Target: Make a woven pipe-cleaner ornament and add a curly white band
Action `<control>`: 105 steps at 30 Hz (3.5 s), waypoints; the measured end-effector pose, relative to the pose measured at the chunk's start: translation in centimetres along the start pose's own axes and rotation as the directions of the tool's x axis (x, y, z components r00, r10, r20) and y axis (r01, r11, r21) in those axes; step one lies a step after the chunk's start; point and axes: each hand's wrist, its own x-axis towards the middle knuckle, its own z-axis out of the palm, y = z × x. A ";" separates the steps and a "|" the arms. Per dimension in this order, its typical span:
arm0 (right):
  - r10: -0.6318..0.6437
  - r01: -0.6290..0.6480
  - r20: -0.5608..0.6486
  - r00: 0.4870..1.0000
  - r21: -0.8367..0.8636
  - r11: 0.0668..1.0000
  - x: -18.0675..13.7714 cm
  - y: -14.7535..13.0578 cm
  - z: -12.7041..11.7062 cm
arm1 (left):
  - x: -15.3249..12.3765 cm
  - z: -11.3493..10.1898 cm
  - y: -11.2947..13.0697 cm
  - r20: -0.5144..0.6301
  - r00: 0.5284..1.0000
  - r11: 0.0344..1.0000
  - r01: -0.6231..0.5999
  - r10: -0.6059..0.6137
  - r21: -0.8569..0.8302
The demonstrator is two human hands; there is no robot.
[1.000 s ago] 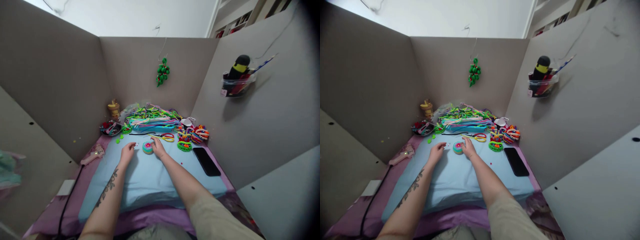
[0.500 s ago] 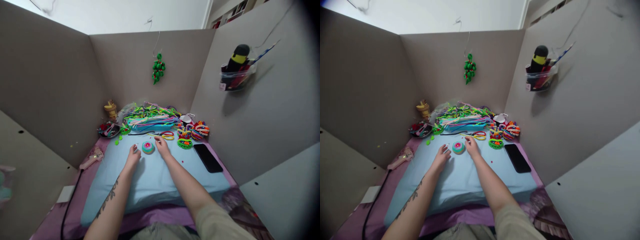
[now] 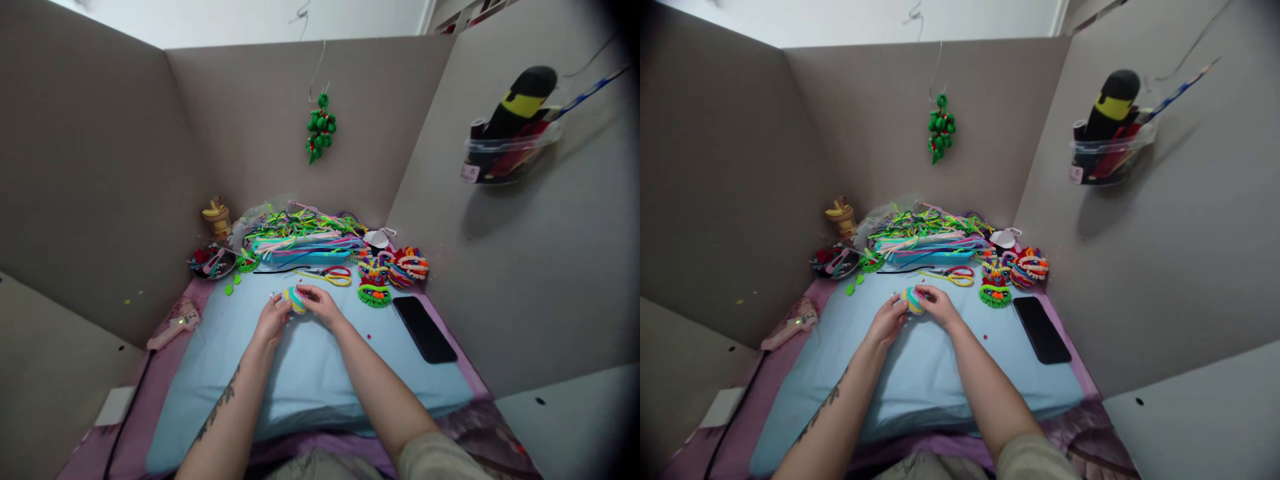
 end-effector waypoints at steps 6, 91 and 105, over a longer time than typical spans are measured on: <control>0.141 -0.126 -0.043 0.989 0.258 0.958 -0.5 -0.2 0.2 | -0.5 1.0 0.4 0.070 0.996 0.989 -0.040 0.051 -0.141; 0.421 -0.450 0.166 0.892 0.424 0.786 -2.4 -3.6 2.3 | 1.4 2.3 -0.2 -0.250 0.968 1.000 -0.014 0.010 -0.013; 0.362 -0.379 0.134 0.923 0.492 0.784 -2.4 -2.8 3.0 | 1.8 2.0 -0.9 -0.340 0.939 0.991 0.006 -0.051 -0.133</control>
